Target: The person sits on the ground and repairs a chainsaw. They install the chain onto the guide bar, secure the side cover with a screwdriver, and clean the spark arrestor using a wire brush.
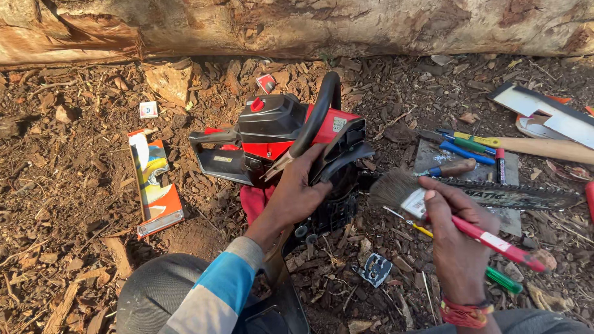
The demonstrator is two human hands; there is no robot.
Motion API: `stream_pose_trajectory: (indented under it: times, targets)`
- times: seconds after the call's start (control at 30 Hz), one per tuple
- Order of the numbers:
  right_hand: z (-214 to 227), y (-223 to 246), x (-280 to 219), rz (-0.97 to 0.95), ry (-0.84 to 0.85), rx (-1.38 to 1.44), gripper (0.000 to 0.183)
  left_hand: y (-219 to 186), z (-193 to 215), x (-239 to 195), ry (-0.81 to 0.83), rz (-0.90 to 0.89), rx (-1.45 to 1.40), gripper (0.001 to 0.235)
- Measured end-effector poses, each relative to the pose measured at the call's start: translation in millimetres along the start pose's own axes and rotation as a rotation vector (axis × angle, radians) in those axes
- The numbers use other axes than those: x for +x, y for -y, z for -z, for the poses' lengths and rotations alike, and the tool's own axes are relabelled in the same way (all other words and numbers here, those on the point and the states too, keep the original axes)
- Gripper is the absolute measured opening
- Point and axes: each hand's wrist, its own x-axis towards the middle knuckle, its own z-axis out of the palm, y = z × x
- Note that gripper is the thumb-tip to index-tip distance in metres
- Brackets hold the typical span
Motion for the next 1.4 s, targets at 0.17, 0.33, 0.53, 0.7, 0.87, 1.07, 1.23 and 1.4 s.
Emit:
stream_pose_trajectory:
  times: [0.17,0.33,0.53,0.7,0.87,1.07,1.23,1.4]
  targets:
    - [-44,4,-25,0.007,0.172,-0.195,0.025,-9,-4,-3,-0.004,-0.084,0.007,0.057]
    - [-32,18,-21,-0.084,0.246,-0.142,0.025,-12,-2,-2,-0.043,-0.161,0.013,0.059]
    - [-49,19,-23,0.107,0.242,-0.292,0.023,-15,-16,0,0.007,-0.121,0.091,0.058]
    - [-31,21,-8,0.164,0.088,-0.365,0.020,-21,-16,-3,0.027,-0.146,0.140,0.058]
    - [-44,18,-25,0.265,0.061,-0.326,0.022,-23,-15,-3,0.001,-0.166,0.133,0.062]
    - [-42,21,-31,0.009,0.376,-0.344,0.024,-23,-12,-3,-0.035,-0.080,0.099,0.060]
    - [-32,26,-23,0.137,0.134,-0.303,0.032,-14,-6,-3,-0.090,-0.066,0.129,0.057]
    - [-58,8,-45,0.363,0.412,-0.332,0.029,-7,-4,-1,-0.134,-0.228,0.101,0.058]
